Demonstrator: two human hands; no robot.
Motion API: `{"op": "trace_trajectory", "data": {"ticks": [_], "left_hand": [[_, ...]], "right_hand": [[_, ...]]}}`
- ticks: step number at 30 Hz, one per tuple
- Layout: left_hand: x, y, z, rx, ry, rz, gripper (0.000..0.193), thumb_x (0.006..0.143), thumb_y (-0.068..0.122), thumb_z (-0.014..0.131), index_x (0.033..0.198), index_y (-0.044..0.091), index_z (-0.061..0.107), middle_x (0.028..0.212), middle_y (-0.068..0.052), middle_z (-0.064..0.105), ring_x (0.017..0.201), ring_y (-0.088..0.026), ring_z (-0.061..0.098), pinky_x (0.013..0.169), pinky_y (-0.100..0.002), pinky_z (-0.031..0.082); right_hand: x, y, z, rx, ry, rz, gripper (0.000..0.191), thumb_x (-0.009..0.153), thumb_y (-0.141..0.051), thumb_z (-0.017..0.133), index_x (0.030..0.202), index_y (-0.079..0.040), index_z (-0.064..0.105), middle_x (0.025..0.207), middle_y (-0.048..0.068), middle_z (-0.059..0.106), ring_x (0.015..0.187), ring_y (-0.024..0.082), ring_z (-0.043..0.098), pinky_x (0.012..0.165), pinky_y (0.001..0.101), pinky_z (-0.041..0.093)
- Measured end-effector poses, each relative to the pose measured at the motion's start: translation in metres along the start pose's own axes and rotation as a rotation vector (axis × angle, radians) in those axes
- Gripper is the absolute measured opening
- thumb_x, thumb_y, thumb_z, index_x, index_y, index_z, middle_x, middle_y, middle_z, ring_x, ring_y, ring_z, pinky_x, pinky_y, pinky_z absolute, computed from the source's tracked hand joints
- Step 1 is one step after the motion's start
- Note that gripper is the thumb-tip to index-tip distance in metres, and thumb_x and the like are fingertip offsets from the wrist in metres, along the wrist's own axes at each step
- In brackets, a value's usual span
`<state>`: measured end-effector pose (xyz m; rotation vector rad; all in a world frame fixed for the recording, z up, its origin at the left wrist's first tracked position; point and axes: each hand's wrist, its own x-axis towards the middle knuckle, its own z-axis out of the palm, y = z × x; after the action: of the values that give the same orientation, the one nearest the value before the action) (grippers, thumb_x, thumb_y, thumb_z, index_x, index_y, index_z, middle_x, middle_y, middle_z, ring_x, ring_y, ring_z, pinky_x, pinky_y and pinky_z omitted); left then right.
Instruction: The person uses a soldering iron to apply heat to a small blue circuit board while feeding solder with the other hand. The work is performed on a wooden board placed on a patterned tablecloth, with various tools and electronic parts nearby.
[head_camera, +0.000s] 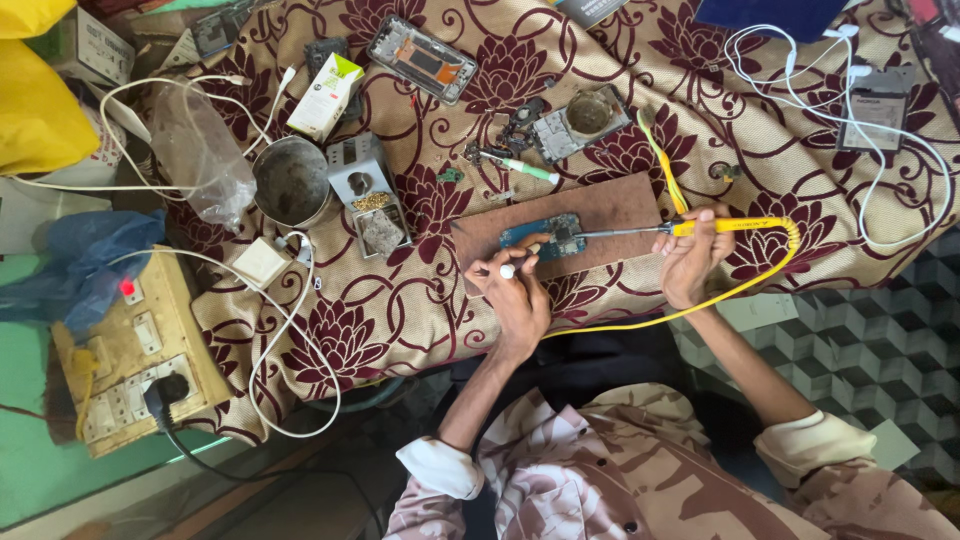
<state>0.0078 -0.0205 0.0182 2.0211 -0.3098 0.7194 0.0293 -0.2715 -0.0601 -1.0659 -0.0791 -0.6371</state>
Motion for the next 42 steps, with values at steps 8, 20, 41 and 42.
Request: {"op": "trace_trajectory", "data": {"ticks": [8,20,41,42], "left_hand": [[-0.0019,0.0002,-0.0022,0.002,-0.023,0.003,0.021,0.094,-0.007,0.055,0.105,0.006,0.044,0.114,-0.001,0.076,0.079,-0.017,0.049,0.091,-0.041,0.024],[-0.0006,0.0007,-0.0024,-0.015,-0.001,0.036,0.024,0.096,-0.005,0.057,0.11,0.006,0.041,0.116,-0.002,0.075,0.083,-0.019,0.051,0.092,-0.043,0.024],[-0.002,-0.0026,-0.0004,-0.026,0.003,0.059,0.031,0.096,-0.007,0.057,0.117,0.007,0.038,0.117,-0.002,0.075,0.084,-0.02,0.052,0.092,-0.043,0.024],[-0.0022,-0.0025,-0.0003,-0.027,0.005,0.058,0.031,0.096,-0.006,0.057,0.117,0.006,0.039,0.117,-0.002,0.074,0.084,-0.021,0.052,0.092,-0.043,0.024]], "right_hand": [[-0.0036,0.0037,-0.0043,0.026,0.052,0.013,0.022,0.116,-0.026,0.052,0.104,-0.007,0.051,0.071,0.004,0.047,0.053,0.012,0.046,0.05,0.0291,0.045],[-0.0038,0.0023,-0.0031,0.006,0.057,0.017,0.02,0.116,-0.021,0.053,0.103,-0.006,0.048,0.075,0.004,0.046,0.053,0.011,0.043,0.05,0.0283,0.044],[-0.0052,0.0024,-0.006,0.026,0.061,0.048,0.023,0.117,-0.025,0.051,0.103,-0.006,0.048,0.07,0.003,0.047,0.055,0.014,0.046,0.054,0.0308,0.046],[-0.0048,0.0014,-0.005,0.01,0.049,0.045,0.023,0.117,-0.024,0.051,0.103,-0.006,0.048,0.071,0.003,0.047,0.056,0.014,0.046,0.054,0.0307,0.045]]}}
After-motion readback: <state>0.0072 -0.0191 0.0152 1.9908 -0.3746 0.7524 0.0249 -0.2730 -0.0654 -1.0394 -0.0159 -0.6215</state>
